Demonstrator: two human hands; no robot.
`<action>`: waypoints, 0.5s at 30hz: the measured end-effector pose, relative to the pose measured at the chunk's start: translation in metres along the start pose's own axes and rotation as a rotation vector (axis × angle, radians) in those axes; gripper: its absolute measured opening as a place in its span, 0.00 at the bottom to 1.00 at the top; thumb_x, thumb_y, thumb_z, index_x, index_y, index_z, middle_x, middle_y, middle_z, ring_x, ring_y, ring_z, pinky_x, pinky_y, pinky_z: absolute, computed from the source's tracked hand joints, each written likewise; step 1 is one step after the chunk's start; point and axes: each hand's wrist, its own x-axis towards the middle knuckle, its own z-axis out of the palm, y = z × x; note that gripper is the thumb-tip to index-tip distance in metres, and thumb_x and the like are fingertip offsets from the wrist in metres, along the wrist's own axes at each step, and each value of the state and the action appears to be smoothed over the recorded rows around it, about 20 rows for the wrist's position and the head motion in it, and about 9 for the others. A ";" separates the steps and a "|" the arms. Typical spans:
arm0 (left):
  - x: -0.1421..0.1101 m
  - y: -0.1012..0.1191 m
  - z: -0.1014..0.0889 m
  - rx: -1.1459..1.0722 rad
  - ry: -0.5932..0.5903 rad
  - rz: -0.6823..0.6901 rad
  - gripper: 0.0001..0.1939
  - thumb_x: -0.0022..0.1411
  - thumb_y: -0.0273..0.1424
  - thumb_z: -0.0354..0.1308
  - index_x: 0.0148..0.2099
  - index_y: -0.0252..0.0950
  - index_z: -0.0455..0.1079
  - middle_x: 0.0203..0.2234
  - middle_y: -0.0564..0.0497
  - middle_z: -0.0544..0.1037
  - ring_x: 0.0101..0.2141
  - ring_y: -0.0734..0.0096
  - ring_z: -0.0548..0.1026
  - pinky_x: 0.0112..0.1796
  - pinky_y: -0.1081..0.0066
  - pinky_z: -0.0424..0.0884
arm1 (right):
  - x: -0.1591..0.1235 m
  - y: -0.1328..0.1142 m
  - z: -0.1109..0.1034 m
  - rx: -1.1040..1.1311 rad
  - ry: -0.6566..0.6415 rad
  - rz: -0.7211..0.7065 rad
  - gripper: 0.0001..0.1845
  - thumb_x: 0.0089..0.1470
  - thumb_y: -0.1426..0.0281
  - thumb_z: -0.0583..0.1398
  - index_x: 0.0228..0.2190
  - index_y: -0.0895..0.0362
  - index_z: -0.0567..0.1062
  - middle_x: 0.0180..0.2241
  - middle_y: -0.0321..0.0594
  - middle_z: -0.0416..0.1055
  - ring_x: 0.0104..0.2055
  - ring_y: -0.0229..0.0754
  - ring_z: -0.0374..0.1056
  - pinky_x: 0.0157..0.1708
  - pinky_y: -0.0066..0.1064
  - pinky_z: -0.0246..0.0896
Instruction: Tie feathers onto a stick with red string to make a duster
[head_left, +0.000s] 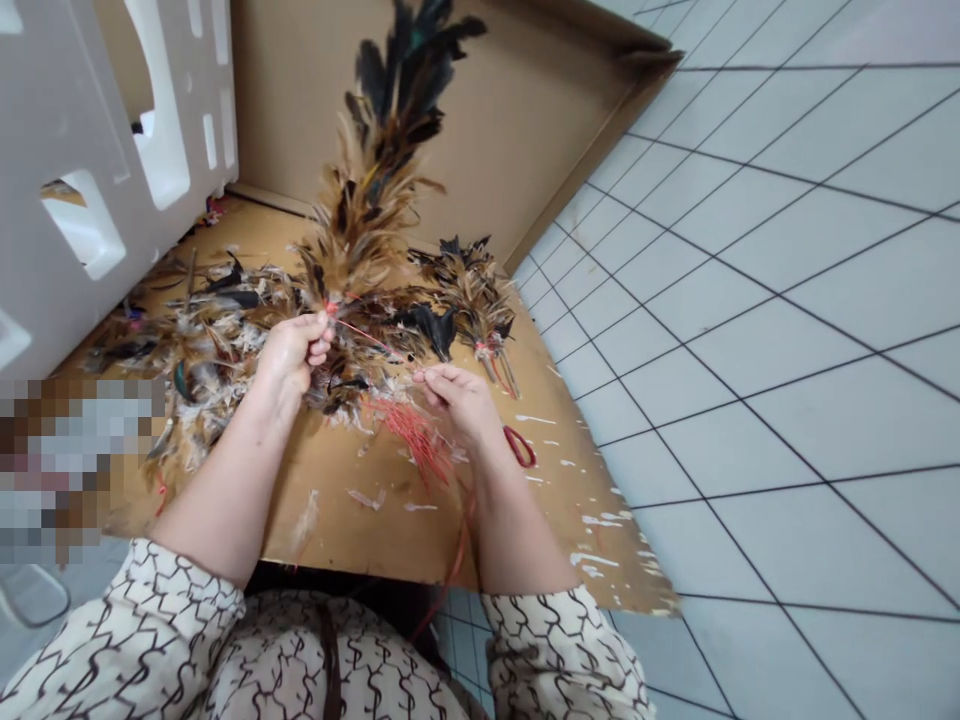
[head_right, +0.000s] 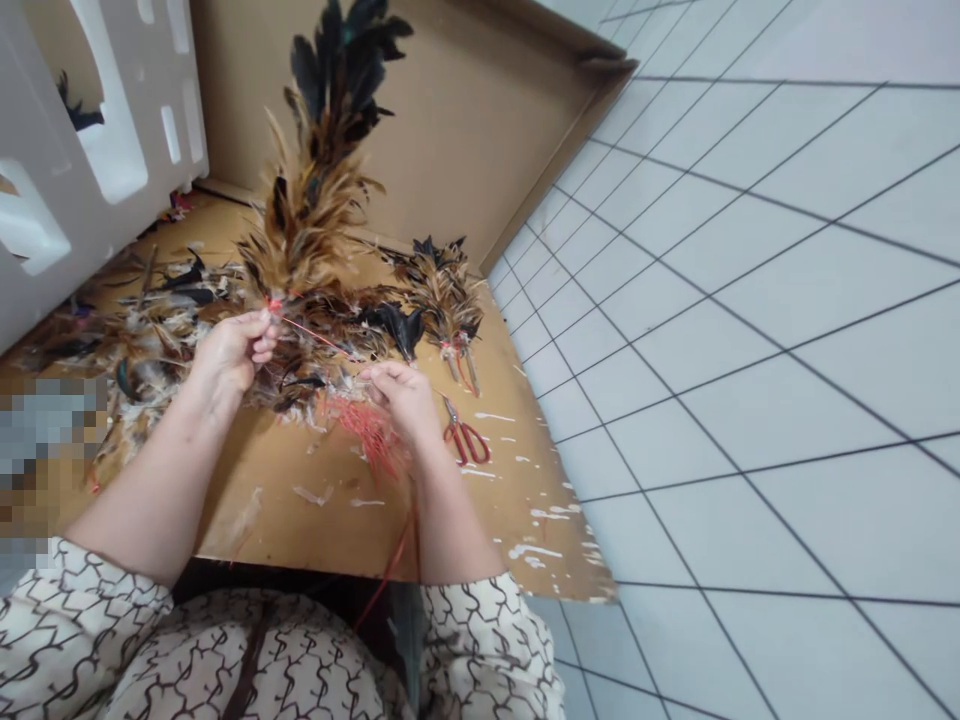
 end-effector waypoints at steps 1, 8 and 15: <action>0.001 0.003 -0.002 -0.015 0.014 -0.006 0.11 0.53 0.18 0.49 0.21 0.31 0.60 0.11 0.56 0.62 0.10 0.88 0.53 0.12 0.85 0.44 | 0.005 -0.001 -0.006 -0.060 0.011 -0.012 0.10 0.36 0.63 0.62 0.20 0.58 0.75 0.14 0.31 0.63 0.18 0.30 0.53 0.21 0.25 0.47; 0.005 0.013 -0.008 -0.104 0.053 -0.036 0.12 0.56 0.18 0.45 0.23 0.32 0.59 0.11 0.57 0.60 0.10 0.86 0.52 0.12 0.85 0.44 | 0.058 -0.016 -0.018 -0.412 0.131 -0.141 0.04 0.38 0.70 0.60 0.19 0.58 0.75 0.21 0.35 0.72 0.25 0.35 0.64 0.31 0.29 0.59; 0.006 0.015 -0.011 -0.170 0.063 -0.053 0.11 0.56 0.18 0.45 0.24 0.33 0.58 0.12 0.57 0.60 0.10 0.86 0.52 0.12 0.84 0.44 | 0.107 -0.025 0.052 -0.843 0.006 -0.124 0.09 0.46 0.73 0.56 0.25 0.61 0.77 0.28 0.39 0.75 0.33 0.38 0.69 0.35 0.27 0.60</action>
